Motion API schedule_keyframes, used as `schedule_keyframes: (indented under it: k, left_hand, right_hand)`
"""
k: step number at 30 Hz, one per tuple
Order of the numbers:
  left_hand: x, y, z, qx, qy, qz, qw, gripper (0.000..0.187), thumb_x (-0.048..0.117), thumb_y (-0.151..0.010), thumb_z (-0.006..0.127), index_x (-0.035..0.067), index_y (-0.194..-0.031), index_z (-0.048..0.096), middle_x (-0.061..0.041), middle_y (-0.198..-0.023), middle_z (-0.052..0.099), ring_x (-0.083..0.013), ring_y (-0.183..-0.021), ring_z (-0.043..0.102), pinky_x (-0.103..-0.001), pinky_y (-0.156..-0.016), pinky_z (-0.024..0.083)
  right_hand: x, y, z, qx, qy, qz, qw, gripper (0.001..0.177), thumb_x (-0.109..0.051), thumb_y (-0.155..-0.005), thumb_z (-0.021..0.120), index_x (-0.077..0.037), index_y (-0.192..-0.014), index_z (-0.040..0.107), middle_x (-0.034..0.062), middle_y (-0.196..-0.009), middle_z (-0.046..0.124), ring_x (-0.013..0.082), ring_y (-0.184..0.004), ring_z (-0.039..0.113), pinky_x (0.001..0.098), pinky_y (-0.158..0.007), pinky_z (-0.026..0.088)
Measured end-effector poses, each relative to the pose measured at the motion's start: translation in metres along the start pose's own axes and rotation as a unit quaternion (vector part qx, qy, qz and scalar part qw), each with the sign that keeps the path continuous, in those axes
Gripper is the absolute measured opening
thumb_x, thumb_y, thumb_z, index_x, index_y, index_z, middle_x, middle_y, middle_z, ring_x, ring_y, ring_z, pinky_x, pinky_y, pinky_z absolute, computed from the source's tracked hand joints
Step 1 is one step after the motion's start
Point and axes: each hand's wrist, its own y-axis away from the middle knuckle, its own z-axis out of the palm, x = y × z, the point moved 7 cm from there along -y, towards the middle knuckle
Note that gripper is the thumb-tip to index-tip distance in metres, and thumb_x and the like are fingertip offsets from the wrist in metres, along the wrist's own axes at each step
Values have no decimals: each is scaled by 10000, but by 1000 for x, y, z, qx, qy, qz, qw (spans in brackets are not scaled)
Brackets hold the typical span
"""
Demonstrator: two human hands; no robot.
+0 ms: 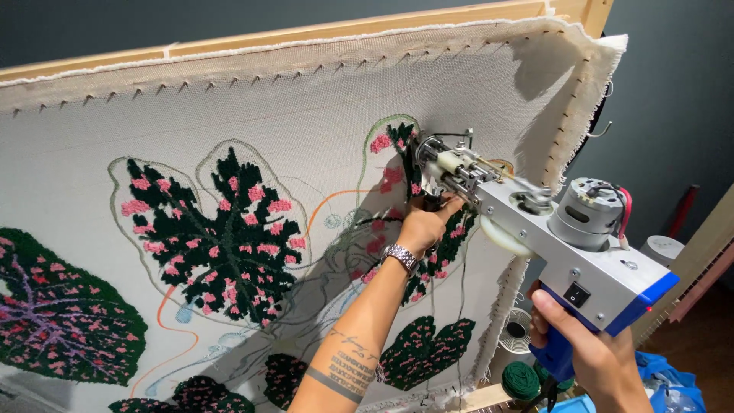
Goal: Using a tufting gun to create a rug with a floral/leaf pattern.
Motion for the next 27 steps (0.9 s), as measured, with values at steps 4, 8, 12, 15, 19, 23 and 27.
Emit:
schedule_keyframes:
  k: [4,8,12,15,19,23,27]
  left_hand:
    - [-7,-6,0,-32,-40,-57,997,438,495,-931,677,61,-938,736,5,-556,504,-95,-450,423,-309,-430,334]
    - [-11,-10,1,-29,-43,-55,997,463,487,-964,692,29,-953,761,7,-608,524,-85,-494,418,-299,-458,337]
    - [21,5,4,-43,36,3,998,387,414,-923,711,105,-1151,761,70,-673,561,-47,-528,397,-255,-473,322]
    - [30,20,7,-74,108,-24,991,431,281,-895,810,-2,-1200,697,10,-789,646,-104,-584,588,-270,-508,428]
    - [50,49,22,-186,164,-25,968,488,244,-858,752,73,-1300,634,33,-1040,751,-99,-717,716,-246,-559,489]
    - [64,68,37,-237,171,10,956,351,281,-965,735,25,-1204,732,-63,-1086,761,-80,-772,677,-262,-657,557]
    - [80,82,43,-217,80,32,972,262,298,-939,739,54,-1021,790,-29,-943,766,-79,-663,631,-250,-600,511]
  right_hand:
    - [-8,2,5,-9,-16,2,1000,317,-124,-828,736,88,-1029,613,140,-708,595,225,-562,577,368,-487,482]
    - [-18,2,7,-17,-4,-18,1000,314,-120,-837,728,99,-1032,617,147,-706,596,226,-560,577,361,-493,483]
    - [-5,1,-10,-35,-3,-37,999,372,-128,-904,739,130,-1144,622,166,-734,609,237,-597,588,357,-525,490]
    - [2,1,-25,-59,-25,-8,998,455,-135,-910,730,134,-1259,615,172,-730,587,247,-611,567,367,-537,477]
    - [26,-1,-69,-68,-42,4,997,549,-141,-897,725,149,-1338,575,193,-746,566,272,-649,571,392,-551,467]
    - [57,1,-111,-70,-71,60,993,630,-192,-912,716,118,-1419,506,200,-757,525,280,-669,540,428,-566,441]
    - [70,1,-129,-68,-60,60,994,708,-274,-926,705,115,-1466,464,218,-734,513,293,-634,506,452,-590,438]
